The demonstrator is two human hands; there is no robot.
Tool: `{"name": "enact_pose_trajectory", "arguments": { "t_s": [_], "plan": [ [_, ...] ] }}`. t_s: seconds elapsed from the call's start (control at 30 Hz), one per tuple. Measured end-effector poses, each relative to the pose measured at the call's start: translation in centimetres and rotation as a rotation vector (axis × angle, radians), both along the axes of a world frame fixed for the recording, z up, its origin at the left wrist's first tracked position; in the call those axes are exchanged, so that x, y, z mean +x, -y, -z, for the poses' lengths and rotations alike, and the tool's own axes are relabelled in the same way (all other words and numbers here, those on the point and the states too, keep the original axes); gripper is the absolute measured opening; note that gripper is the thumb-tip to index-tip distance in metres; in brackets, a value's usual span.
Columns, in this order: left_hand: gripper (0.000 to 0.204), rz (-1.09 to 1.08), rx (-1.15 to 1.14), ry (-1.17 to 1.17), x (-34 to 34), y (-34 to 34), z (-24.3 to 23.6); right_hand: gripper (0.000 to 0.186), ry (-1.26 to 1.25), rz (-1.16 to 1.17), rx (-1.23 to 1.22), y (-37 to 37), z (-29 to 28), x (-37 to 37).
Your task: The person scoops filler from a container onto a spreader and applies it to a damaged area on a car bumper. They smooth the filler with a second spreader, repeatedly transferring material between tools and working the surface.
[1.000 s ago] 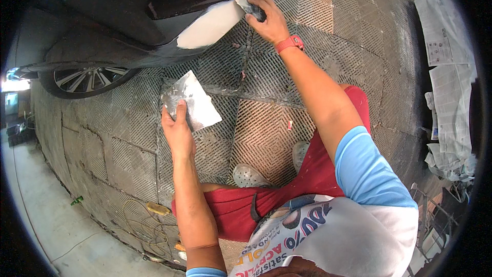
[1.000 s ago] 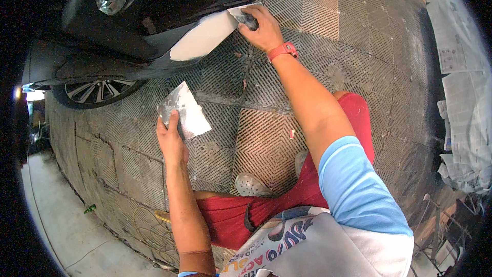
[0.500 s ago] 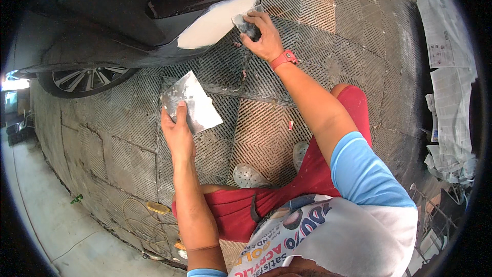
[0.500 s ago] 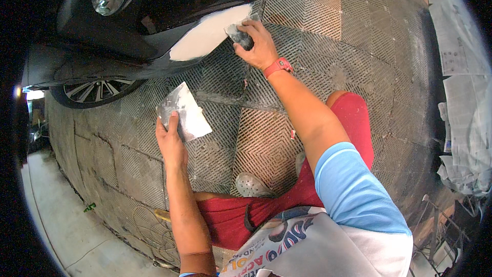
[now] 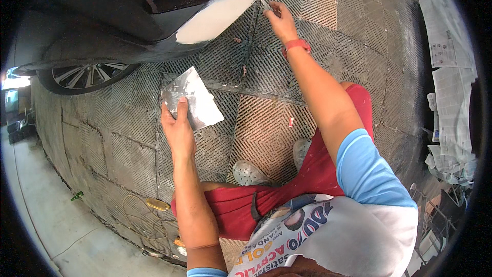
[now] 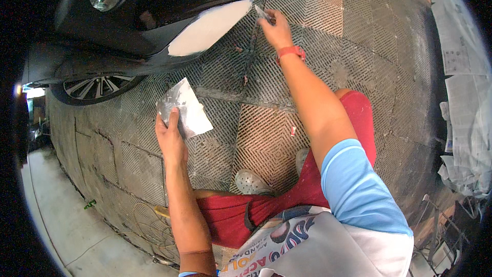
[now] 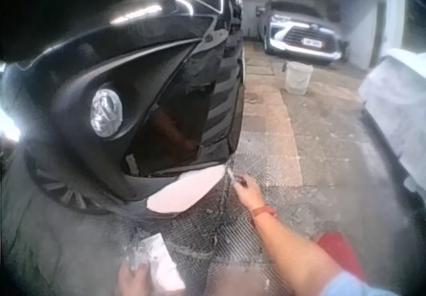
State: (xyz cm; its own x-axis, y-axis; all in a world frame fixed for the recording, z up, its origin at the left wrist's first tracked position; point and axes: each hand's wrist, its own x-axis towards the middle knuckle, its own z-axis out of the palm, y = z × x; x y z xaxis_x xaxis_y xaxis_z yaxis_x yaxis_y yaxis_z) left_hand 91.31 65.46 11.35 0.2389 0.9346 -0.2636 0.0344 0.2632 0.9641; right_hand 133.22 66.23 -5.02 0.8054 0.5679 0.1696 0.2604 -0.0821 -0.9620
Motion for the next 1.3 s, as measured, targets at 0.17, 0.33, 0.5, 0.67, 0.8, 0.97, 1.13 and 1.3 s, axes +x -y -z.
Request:
{"name": "enact_pose_trajectory", "arguments": {
  "t_s": [0.17,0.33,0.5,0.67,0.8,0.97,1.13,1.3],
  "plan": [
    [0.034,-0.024,0.014,-0.004,-0.5,0.0,-0.3,0.050,0.264,-0.096,-0.111,-0.8,-3.7,1.1],
    [0.030,-0.005,0.061,-0.060,-0.4,0.1,-0.5,0.050,0.435,-0.157,-0.087,-1.6,-4.5,1.5],
    [0.028,-0.010,0.068,-0.050,-0.8,0.2,-0.4,0.051,0.513,-0.204,-0.041,-2.0,-4.0,1.7],
    [0.029,-0.026,0.037,-0.072,-0.5,0.2,-0.8,0.050,0.504,-0.268,-0.008,-0.8,-4.3,0.4],
    [0.030,-0.016,0.068,-0.078,-0.4,0.2,-0.9,0.048,0.497,-0.194,0.094,0.2,-3.6,-4.7],
    [0.028,0.018,0.109,-0.080,0.2,0.4,-1.0,0.048,0.367,-0.204,0.144,2.5,-2.1,-8.4],
    [0.031,0.035,0.093,-0.053,-0.1,0.2,-0.4,0.053,-0.027,0.087,0.004,0.5,-1.7,-4.0],
    [0.032,0.046,0.069,-0.052,-0.5,0.4,-0.5,0.054,-0.143,-0.041,-0.063,-0.4,-3.9,-2.3]
  ]
}}
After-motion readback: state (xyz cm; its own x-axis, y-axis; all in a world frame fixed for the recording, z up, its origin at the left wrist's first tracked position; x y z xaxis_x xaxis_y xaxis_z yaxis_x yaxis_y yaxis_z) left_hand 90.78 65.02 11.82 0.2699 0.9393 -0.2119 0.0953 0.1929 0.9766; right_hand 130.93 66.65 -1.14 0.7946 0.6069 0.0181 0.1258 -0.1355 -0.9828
